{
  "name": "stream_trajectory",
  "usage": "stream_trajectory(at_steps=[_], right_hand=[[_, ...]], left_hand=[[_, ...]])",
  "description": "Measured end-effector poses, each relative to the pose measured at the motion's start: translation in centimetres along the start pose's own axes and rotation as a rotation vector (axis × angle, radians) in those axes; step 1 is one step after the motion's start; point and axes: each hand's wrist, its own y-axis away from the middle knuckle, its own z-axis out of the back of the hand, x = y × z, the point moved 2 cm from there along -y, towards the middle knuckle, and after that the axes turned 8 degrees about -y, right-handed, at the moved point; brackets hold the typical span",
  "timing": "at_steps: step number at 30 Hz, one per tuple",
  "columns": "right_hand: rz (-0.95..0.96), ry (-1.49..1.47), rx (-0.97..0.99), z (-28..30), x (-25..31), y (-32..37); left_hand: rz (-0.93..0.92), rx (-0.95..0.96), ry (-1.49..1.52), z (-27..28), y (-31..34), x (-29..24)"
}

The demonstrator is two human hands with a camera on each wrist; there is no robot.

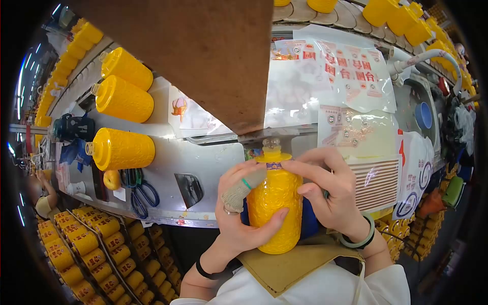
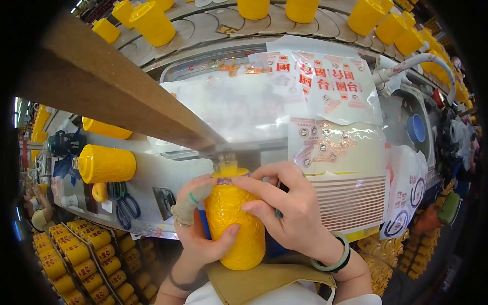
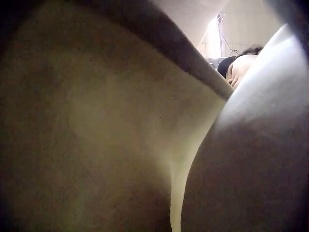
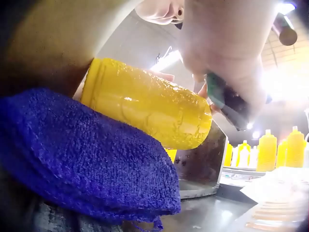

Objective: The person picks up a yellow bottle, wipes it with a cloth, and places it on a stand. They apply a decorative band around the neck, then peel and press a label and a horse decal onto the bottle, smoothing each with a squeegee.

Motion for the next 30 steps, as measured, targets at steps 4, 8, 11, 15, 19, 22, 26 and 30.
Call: stream_trajectory(at_steps=[4,8,11,15,19,22,26,30], right_hand=[[0.007,-0.013,0.000,-0.08,-0.17,-0.06],[-0.005,-0.035,0.009,-0.02,-0.24,-0.03],[-0.007,-0.039,0.016,-0.01,-0.28,-0.06],[-0.003,-0.044,0.014,0.00,-0.28,-0.11],[0.000,-0.044,0.016,0.03,-0.33,-0.17],[0.001,-0.043,0.016,0.01,-0.31,-0.18],[-0.002,-0.048,0.014,0.00,-0.26,-0.20],[0.009,-0.053,0.005,0.00,-0.22,-0.26]], left_hand=[[-0.011,0.010,-0.012,0.06,-0.14,0.03],[0.006,0.020,-0.009,0.07,-0.13,-0.07],[0.007,0.022,-0.009,0.03,-0.16,0.03],[-0.018,0.025,-0.031,0.03,-0.23,0.01],[-0.001,0.025,-0.043,0.03,-0.13,-0.15],[0.006,0.028,-0.021,0.02,-0.07,-0.06],[-0.003,0.047,-0.028,0.10,-0.10,-0.04],[-0.029,0.123,-0.039,0.85,-0.52,-0.10]])
